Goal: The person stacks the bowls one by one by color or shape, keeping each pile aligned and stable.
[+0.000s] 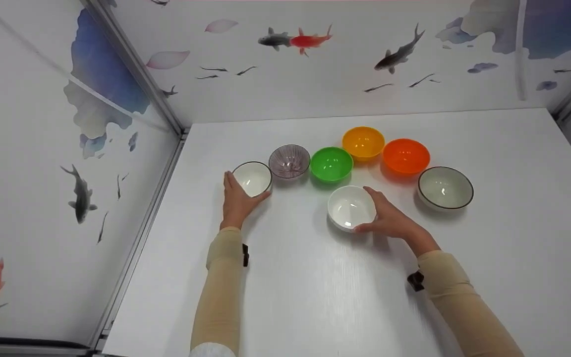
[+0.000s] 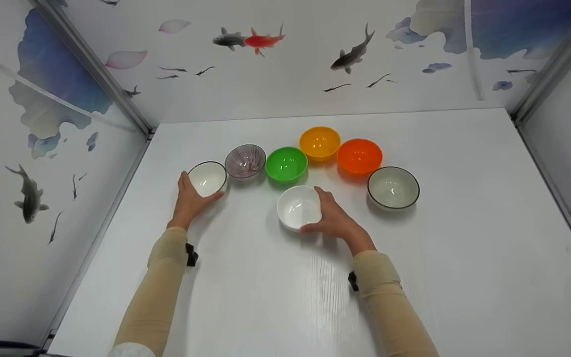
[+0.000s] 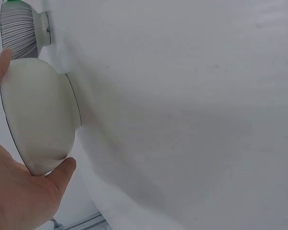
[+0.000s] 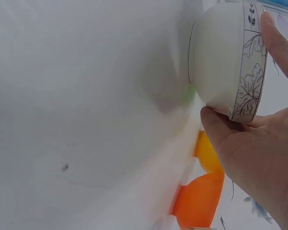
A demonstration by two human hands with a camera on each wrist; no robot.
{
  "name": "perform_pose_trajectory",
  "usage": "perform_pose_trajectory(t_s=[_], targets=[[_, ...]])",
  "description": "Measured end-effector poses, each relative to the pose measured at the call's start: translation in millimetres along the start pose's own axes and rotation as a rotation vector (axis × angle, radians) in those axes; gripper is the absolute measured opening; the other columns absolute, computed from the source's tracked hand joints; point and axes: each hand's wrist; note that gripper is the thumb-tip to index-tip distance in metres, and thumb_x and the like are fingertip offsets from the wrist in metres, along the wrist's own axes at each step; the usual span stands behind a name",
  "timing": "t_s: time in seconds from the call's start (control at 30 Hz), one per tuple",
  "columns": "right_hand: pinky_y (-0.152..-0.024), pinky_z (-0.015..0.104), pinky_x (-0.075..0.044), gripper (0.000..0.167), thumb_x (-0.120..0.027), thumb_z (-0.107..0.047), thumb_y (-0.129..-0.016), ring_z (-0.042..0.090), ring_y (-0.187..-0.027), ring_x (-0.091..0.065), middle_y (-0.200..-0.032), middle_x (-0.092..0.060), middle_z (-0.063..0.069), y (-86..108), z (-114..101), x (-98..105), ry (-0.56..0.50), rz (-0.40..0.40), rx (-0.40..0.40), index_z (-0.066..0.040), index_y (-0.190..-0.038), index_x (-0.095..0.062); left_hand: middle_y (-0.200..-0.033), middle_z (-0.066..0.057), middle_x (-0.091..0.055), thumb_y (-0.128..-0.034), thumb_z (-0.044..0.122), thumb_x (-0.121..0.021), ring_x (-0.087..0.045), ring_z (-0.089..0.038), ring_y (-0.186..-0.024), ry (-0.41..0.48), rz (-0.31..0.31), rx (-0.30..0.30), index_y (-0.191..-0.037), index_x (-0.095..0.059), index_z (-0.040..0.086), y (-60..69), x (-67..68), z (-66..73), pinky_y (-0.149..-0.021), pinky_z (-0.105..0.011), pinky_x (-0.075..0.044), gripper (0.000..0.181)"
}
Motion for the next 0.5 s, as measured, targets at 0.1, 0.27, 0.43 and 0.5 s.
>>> perform_pose_trajectory(t_s=[0.1,0.27,0.43,0.5], targets=[[-0.121,0.066,-0.015,0.117,-0.085,-0.037,-0.077,0.045,-0.148,-0.022,-0.162,-0.018,0.025,-0.1,0.1,0.2,-0.005,0.005,-0.001,0.0,-0.158,-0.01,-0.164,-0.023,-0.007,-0.0752,0.053,-0.083,-0.024,-0.038,-0.151,0.026,0.01,0.001,-0.158,0.001,-0.002,0.3,0.4,0.9,-0.122,-0.046,-0.032,0.13],[-0.123,0.064,-0.015,0.117,-0.086,-0.036,-0.076,0.043,-0.148,-0.023,-0.162,-0.02,0.023,-1.7,1.6,-0.4,-0.024,0.009,-0.013,-0.002,-0.158,-0.011,-0.16,-0.023,-0.015,-0.0747,0.049,-0.084,-0.03,-0.039,-0.148,0.064,0.02,0.024,-0.158,-0.003,-0.001,0.4,0.3,2.2,-0.121,-0.045,-0.033,0.127],[-0.122,0.064,-0.017,0.117,-0.086,-0.034,-0.076,0.044,-0.147,-0.025,-0.161,-0.021,0.024,-1.8,1.8,-0.9,-0.024,0.01,-0.016,-0.001,-0.158,-0.011,-0.159,-0.024,-0.017,-0.075,0.044,-0.086,-0.029,-0.039,-0.149,0.097,0.023,0.043,-0.158,-0.004,-0.001,-0.7,-1.3,2.9,-0.123,-0.045,-0.031,0.125],[-0.121,0.065,-0.017,0.116,-0.086,-0.033,-0.076,0.045,-0.147,-0.025,-0.161,-0.021,0.025,-1.6,1.9,-1.1,-0.023,0.008,-0.011,-0.001,-0.158,-0.01,-0.158,-0.024,-0.018,-0.0752,0.043,-0.086,-0.029,-0.04,-0.148,0.103,0.025,0.048,-0.158,-0.005,-0.001,-1.0,-1.9,3.0,-0.123,-0.045,-0.031,0.124]])
Point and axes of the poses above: each hand's wrist, its own y-axis away from the middle knuckle, its own x-axis out of the back of the hand, z = x × y
